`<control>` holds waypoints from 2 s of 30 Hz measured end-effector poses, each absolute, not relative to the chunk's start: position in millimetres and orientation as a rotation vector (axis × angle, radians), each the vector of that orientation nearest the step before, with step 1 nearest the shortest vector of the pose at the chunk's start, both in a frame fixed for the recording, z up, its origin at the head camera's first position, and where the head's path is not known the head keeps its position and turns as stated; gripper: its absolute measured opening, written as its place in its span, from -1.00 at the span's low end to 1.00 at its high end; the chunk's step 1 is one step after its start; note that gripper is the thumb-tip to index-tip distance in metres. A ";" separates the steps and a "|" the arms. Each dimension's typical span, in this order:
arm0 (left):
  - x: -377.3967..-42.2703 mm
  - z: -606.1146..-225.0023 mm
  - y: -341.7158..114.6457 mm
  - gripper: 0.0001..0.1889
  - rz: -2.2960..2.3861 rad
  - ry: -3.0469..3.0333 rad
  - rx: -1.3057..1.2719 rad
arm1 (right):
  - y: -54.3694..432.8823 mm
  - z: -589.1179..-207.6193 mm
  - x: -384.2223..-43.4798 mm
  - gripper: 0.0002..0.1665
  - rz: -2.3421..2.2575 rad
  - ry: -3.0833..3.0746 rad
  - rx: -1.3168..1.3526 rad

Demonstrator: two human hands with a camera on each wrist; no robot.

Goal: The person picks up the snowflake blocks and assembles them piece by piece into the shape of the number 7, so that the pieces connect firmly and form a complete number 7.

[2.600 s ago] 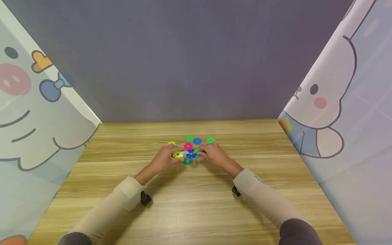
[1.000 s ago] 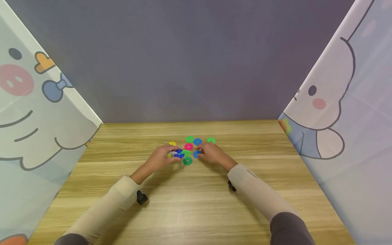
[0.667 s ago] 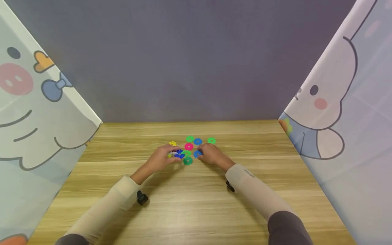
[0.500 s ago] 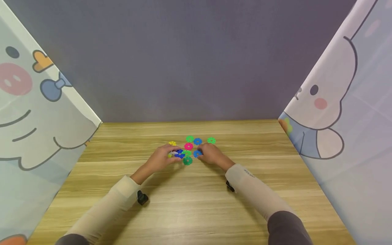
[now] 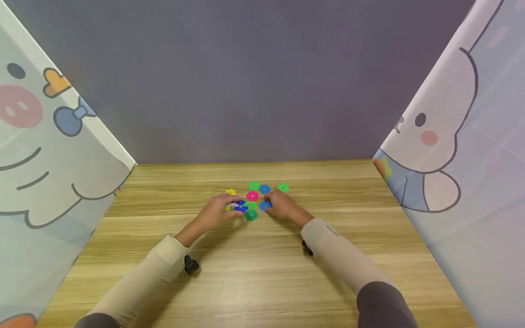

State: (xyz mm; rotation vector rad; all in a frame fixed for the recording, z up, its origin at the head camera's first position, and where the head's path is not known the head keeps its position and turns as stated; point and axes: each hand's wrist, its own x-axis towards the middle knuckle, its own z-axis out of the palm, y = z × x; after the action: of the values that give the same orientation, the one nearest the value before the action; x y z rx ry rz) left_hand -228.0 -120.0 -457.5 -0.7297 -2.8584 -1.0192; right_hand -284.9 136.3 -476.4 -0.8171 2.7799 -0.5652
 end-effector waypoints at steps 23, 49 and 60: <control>-228.0 -455.1 -116.7 -0.46 -0.998 -2.865 -0.706 | 153.8 -458.7 -275.5 -0.75 -0.998 2.608 -0.754; -227.1 -453.7 -117.6 -0.48 -1.043 -2.845 -0.696 | 153.8 -449.5 -266.9 -0.55 -1.394 2.238 -0.523; -226.8 -454.5 -117.0 -0.47 -1.029 -2.832 -0.725 | 156.4 -449.9 -265.8 -0.55 -1.382 2.224 -0.552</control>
State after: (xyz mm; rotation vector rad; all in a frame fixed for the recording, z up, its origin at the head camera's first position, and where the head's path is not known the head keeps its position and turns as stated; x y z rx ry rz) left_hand -226.8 -117.0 -454.5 -0.7249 -2.8320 -1.0292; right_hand -265.8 156.4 -449.9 -0.5516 2.2242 -1.3823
